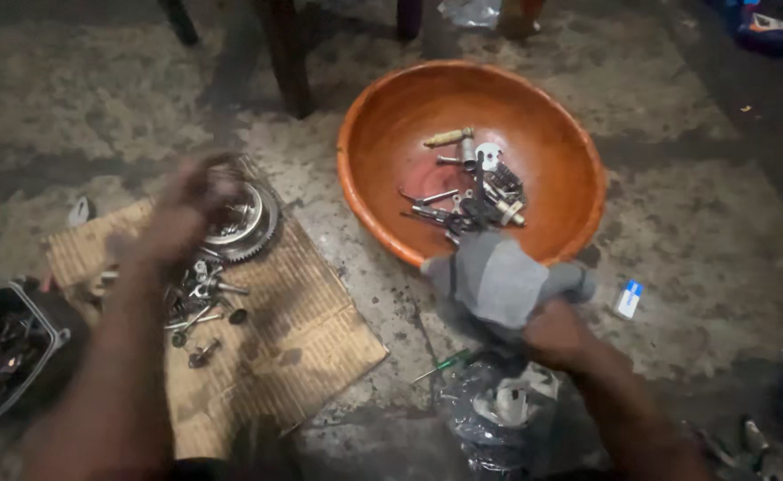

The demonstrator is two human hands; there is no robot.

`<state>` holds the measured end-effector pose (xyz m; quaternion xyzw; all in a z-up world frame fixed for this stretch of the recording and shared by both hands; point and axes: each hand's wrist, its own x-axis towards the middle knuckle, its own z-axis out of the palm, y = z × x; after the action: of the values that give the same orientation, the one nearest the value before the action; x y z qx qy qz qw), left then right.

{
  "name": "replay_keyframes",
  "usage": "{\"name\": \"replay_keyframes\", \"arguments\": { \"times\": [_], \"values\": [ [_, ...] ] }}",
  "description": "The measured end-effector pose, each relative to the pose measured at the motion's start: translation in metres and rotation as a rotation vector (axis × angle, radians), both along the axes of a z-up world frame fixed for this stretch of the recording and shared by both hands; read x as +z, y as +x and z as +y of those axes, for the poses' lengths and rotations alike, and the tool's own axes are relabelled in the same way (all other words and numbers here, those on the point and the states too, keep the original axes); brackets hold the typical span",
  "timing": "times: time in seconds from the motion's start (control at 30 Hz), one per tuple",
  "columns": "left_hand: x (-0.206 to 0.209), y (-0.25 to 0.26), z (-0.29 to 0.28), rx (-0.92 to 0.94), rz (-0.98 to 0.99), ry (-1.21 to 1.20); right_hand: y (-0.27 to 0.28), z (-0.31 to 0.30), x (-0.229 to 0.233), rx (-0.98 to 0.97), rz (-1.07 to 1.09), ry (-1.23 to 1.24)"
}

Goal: The person sits on the floor and wipes various small mechanical parts, including gears, springs, and metal rods, using a grey cloth. The parts are picked up one by one from a cardboard sheet and an orange basin, wiped thoroughly, and then placed back into the basin.

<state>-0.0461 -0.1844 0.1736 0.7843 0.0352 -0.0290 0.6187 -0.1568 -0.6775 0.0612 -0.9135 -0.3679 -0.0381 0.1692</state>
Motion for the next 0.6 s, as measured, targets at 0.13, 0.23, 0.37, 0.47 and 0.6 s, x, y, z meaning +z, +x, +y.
{"name": "replay_keyframes", "arguments": {
  "times": [0.13,0.23,0.37,0.47,0.6],
  "values": [
    [0.02,-0.061,-0.133,-0.439,-0.035,-0.426,-0.015,0.032,0.018,-0.144,-0.265,-0.044],
    [0.018,-0.103,-0.195,-0.5,0.091,-0.49,-0.034,0.055,0.036,-0.136,-0.07,0.202],
    [0.007,-0.104,-0.193,-0.456,0.07,-0.618,-0.046,0.07,0.056,-0.104,0.024,0.372],
    [0.002,-0.102,-0.188,-0.524,0.029,-0.61,-0.048,0.072,0.063,-0.09,0.122,0.449],
    [0.017,-0.104,-0.183,-0.648,-0.239,-0.242,-0.051,0.063,0.067,-0.043,0.388,0.552]
  ]
}}
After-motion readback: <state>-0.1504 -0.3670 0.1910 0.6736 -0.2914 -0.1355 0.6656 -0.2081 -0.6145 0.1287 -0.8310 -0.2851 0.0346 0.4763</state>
